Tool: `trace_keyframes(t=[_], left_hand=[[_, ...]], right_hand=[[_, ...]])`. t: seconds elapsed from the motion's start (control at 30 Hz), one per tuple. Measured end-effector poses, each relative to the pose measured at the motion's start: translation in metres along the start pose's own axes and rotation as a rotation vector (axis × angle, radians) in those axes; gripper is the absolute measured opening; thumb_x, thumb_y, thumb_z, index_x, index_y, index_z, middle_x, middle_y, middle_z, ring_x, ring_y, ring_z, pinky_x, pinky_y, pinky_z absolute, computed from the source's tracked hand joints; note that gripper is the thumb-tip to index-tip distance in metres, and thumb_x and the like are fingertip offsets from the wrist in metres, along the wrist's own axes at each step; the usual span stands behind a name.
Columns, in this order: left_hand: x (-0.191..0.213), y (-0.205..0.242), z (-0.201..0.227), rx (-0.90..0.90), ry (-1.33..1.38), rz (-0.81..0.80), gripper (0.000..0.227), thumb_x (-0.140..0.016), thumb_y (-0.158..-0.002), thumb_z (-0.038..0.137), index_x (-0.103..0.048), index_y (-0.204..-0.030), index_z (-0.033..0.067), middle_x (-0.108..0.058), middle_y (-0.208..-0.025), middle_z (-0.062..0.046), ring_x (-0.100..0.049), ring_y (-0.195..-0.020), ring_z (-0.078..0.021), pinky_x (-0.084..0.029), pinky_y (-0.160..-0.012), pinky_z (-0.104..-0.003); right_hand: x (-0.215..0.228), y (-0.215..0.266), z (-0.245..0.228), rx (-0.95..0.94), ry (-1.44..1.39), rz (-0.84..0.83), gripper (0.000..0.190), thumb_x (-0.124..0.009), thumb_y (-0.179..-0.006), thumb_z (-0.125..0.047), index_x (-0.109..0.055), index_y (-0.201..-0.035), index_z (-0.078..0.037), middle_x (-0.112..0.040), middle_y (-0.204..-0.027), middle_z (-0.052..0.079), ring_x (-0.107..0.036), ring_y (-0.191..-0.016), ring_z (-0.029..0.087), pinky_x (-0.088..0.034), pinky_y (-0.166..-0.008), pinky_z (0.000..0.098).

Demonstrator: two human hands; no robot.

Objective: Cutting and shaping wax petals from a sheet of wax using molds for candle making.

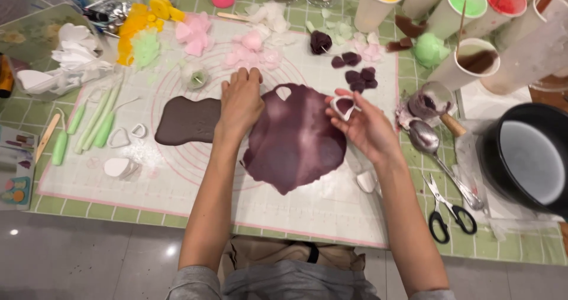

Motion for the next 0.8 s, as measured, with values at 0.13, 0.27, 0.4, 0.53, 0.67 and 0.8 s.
trace_keyframes(t=[0.13, 0.27, 0.4, 0.53, 0.67, 0.8], left_hand=[[-0.007, 0.004, 0.025, -0.033, -0.174, -0.01, 0.025, -0.061, -0.079, -0.001, -0.067, -0.103, -0.0011, -0.062, -0.106, -0.02, -0.058, -0.104, -0.0374, -0.04, -0.088, -0.052], [-0.004, 0.016, 0.097, -0.229, -0.007, 0.043, 0.018, -0.065, -0.081, 0.002, -0.071, -0.098, 0.001, -0.066, -0.098, -0.018, -0.061, -0.098, -0.0377, -0.043, -0.089, -0.052], [-0.043, 0.066, 0.194, -0.497, 0.521, -0.678, 0.032, -0.075, -0.078, 0.007, -0.073, -0.11, 0.0113, -0.069, -0.108, -0.009, -0.067, -0.099, -0.0295, -0.052, -0.09, -0.042], [-0.062, 0.097, 0.215, -0.839, 0.492, -0.53, 0.047, -0.081, -0.065, 0.004, -0.072, -0.111, 0.0062, -0.067, -0.109, -0.01, -0.066, -0.106, -0.0325, -0.046, -0.089, -0.049], [-0.051, 0.079, 0.201, -0.674, 0.62, -0.62, 0.044, -0.078, -0.075, 0.002, -0.07, -0.117, 0.0089, -0.064, -0.117, -0.008, -0.066, -0.104, -0.0295, -0.055, -0.088, -0.042], [0.014, 0.035, 0.168, -0.468, 0.828, -0.141, 0.048, -0.082, -0.081, 0.003, -0.063, -0.125, 0.0056, -0.066, -0.118, -0.009, -0.067, -0.108, -0.0265, -0.055, -0.096, -0.04]], right_hand=[[0.024, -0.001, -0.008, 0.04, -0.117, 0.004, 0.048, -0.043, -0.109, -0.032, -0.053, -0.141, 0.003, -0.067, -0.127, 0.023, -0.069, -0.111, 0.028, -0.058, -0.095, 0.0363], [0.047, -0.006, -0.014, 0.089, -0.248, -0.009, 0.047, -0.047, -0.109, -0.029, -0.052, -0.142, 0.003, -0.065, -0.132, 0.022, -0.068, -0.115, 0.029, -0.057, -0.098, 0.037], [0.055, -0.01, -0.016, 0.103, -0.296, -0.021, 0.046, -0.048, -0.11, -0.028, -0.054, -0.141, 0.005, -0.064, -0.135, 0.022, -0.067, -0.117, 0.03, -0.056, -0.1, 0.0375], [0.05, -0.009, -0.012, 0.094, -0.3, 0.001, 0.046, -0.048, -0.109, -0.028, -0.055, -0.139, 0.006, -0.065, -0.134, 0.023, -0.066, -0.119, 0.031, -0.055, -0.103, 0.0383], [0.042, -0.009, -0.014, 0.083, -0.299, 0.037, 0.045, -0.047, -0.108, -0.028, -0.055, -0.135, 0.007, -0.065, -0.132, 0.024, -0.066, -0.121, 0.033, -0.055, -0.107, 0.0405], [0.048, -0.014, 0.003, 0.098, -0.32, 0.059, 0.044, -0.048, -0.11, -0.031, -0.058, -0.133, 0.006, -0.067, -0.125, 0.021, -0.067, -0.114, 0.03, -0.053, -0.104, 0.0404]])
Point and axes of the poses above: each hand's wrist, its own y-axis away from the middle knuckle, its own x-axis out of the back of the hand, z = x × y, the point moved 7 cm from there along -y, towards the middle knuckle
